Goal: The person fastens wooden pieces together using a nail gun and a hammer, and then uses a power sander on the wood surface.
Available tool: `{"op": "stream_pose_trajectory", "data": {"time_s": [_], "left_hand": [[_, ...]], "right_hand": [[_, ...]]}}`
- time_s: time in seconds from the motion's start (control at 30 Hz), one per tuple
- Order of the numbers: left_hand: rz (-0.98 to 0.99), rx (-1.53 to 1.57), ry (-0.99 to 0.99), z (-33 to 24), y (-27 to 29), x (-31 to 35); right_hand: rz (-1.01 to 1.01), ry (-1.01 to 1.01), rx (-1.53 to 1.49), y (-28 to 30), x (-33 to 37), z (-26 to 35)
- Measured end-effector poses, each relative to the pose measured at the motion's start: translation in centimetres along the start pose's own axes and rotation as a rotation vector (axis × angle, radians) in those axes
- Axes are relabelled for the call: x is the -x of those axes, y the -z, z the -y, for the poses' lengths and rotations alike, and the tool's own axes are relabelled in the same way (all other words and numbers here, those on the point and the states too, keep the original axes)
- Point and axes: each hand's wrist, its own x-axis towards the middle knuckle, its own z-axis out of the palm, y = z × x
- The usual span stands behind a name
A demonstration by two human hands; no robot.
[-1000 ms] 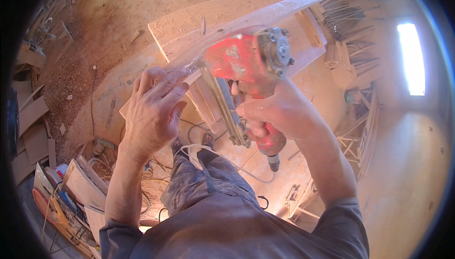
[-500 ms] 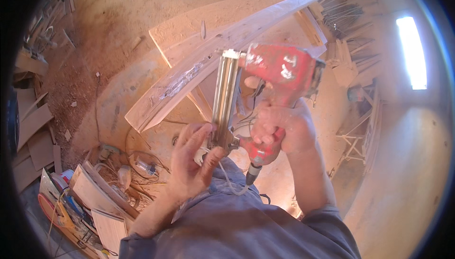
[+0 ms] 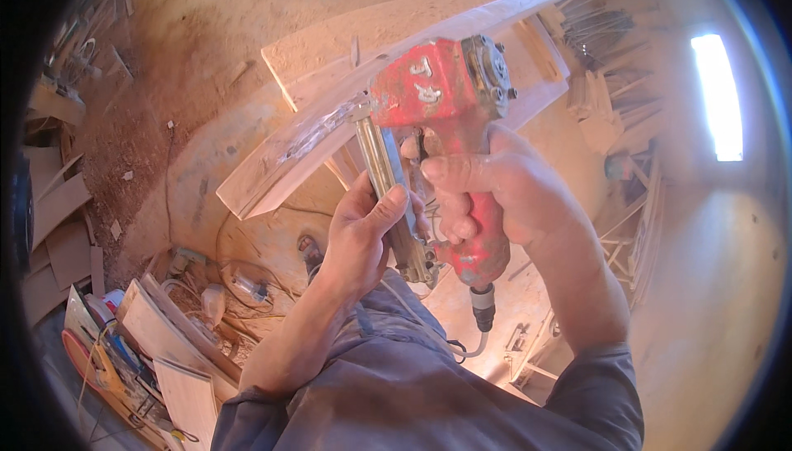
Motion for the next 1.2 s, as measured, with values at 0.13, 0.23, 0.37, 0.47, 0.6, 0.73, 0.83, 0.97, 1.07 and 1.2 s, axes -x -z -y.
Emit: {"op": "stream_pose_trajectory", "data": {"time_s": [0.13, 0.23, 0.37, 0.47, 0.6, 0.73, 0.83, 0.97, 1.07, 1.2], "left_hand": [[-0.007, 0.053, -0.035, -0.3, -0.1, 0.1], [-0.028, 0.075, -0.026, -0.3, 0.0, -0.1], [-0.021, 0.106, -0.040, -0.2, 0.2, -0.3], [-0.031, 0.105, -0.024, -0.4, 0.4, -0.5], [-0.031, 0.095, -0.022, -0.6, 0.5, -0.6], [0.007, 0.108, -0.055, -0.2, 0.4, -0.7], [0.017, 0.115, -0.061, -0.5, 0.0, -0.8], [-0.024, 0.020, -0.051, -0.7, -0.6, -0.8], [-0.112, -0.176, -0.031, -0.2, -1.4, -0.3], [-0.318, -0.452, -0.063, 1.5, -0.7, 0.8]], "right_hand": [[0.011, -0.028, 0.016, -0.6, -0.4, 1.1], [0.018, -0.065, 0.025, -0.5, -1.0, 1.2], [0.007, -0.075, 0.030, -0.9, -1.4, 1.4], [-0.030, -0.071, 0.094, -1.5, -1.7, 1.8], [-0.037, -0.091, 0.061, -1.3, -1.9, 1.6], [-0.036, -0.100, 0.067, -0.8, -1.5, 1.6], [-0.041, -0.078, 0.068, -0.8, -1.1, 1.9], [-0.081, -0.019, 0.038, -1.3, 0.3, 1.7], [-0.040, 0.054, -0.069, 0.0, 2.2, -0.8], [-0.021, 0.230, -0.010, 3.6, 2.8, -6.0]]}}
